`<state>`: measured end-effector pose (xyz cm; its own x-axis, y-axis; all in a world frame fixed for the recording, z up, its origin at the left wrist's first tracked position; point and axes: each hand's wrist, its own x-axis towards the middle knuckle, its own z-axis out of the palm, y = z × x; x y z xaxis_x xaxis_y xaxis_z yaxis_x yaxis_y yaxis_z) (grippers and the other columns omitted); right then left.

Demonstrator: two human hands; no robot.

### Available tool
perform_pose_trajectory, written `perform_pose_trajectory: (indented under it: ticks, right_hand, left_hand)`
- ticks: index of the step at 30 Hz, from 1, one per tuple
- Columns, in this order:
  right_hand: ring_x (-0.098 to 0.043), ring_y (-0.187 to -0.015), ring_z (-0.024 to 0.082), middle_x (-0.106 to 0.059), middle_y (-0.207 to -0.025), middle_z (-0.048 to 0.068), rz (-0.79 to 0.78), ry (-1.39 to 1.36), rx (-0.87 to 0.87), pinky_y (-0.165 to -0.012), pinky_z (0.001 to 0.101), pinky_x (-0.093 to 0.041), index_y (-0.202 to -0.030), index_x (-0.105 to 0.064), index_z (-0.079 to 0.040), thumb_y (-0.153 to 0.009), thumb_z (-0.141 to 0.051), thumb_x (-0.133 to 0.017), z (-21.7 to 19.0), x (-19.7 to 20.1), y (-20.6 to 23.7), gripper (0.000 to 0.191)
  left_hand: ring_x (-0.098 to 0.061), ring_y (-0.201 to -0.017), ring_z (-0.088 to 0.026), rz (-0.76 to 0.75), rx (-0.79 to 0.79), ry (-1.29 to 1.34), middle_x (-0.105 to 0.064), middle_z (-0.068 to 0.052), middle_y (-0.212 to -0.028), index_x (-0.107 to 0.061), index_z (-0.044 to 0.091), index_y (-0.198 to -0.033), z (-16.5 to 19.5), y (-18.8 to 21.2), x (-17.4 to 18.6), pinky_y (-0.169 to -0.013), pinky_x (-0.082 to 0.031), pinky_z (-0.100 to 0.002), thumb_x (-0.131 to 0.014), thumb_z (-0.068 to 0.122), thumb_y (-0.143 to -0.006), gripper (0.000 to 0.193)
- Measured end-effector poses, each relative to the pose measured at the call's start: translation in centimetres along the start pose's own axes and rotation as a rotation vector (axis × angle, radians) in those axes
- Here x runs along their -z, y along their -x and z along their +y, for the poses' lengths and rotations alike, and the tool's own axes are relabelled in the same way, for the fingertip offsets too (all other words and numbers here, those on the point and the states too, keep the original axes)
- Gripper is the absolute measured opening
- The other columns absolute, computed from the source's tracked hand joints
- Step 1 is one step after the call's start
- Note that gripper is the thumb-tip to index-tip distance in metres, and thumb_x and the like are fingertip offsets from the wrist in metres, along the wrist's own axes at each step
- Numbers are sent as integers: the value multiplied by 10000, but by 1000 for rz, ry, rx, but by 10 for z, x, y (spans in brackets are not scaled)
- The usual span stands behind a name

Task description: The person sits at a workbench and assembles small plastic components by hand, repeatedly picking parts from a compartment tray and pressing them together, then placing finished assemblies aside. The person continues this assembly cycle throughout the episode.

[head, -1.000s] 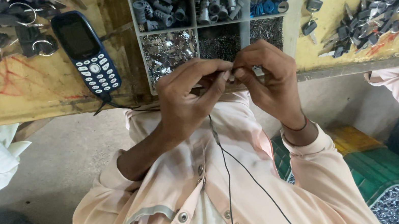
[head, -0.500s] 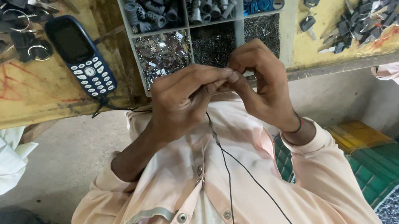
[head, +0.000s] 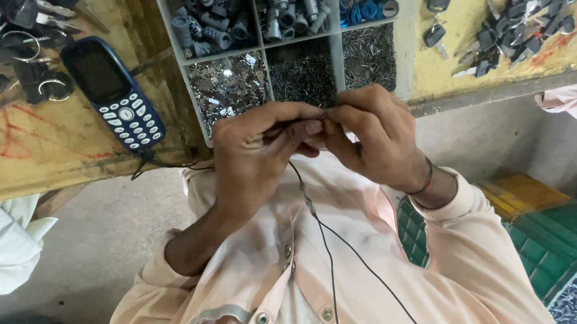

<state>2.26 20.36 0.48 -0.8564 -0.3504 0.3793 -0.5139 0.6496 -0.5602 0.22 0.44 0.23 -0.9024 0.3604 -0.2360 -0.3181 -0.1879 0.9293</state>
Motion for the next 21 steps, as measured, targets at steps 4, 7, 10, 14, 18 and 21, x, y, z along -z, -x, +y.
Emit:
perform_pose_trajectory:
  ticks: [4,7,10,14,18,21]
  right_hand:
    - [-685,-885,258,-651,-1082,148,-79,-235,-133,-738,347,-560,-1121,-566,-33,-933,0,-801,2,10,-4,303]
    - [-625,-912,109,-607,-1121,65,-118,-1117,-686,-832,263,-565,-1192,-483,-118,-927,-68,-790,3,18,-9,408]
    - [-643,-879,146,-613,-1069,82,-226,-811,-540,-785,287,-559,-1153,-533,-66,-986,-82,-721,7,27,-15,252]
    - [-659,-804,214,-621,-978,94,-362,-219,-381,-699,343,-531,-1084,-613,-43,-1032,-139,-680,18,40,-22,128]
    - [-650,-751,311,-625,-933,89,-456,378,-294,-631,433,-483,-1027,-645,-80,-979,-188,-719,32,44,-25,139]
    - [-646,-751,332,-631,-936,83,-456,361,-356,-618,450,-474,-1055,-636,-67,-1018,-168,-705,33,42,-21,127]
  left_hand:
    - [-731,-719,-131,-149,142,173,-747,-101,-873,-714,-54,-1062,-7,-7,13,-632,-631,-256,-710,68,-1006,135]
    - [-687,-651,-115,-306,305,307,-707,-117,-800,-711,-89,-1056,-10,-10,21,-586,-587,-252,-720,64,-991,166]
    - [-669,-671,-92,-284,252,386,-738,-114,-875,-668,-77,-1110,-13,-10,19,-600,-576,-241,-665,60,-1005,173]
    - [-668,-698,-85,-132,108,160,-678,-81,-898,-661,-76,-1109,-16,-8,15,-607,-590,-244,-656,28,-1018,138]
    - [-658,-694,-73,-107,116,147,-665,-66,-905,-655,-63,-1108,-17,-13,12,-611,-584,-229,-653,35,-1023,130]
    - [-670,-729,-70,-66,47,47,-655,-59,-968,-662,-60,-1099,-15,-11,8,-625,-596,-225,-661,32,-1024,119]
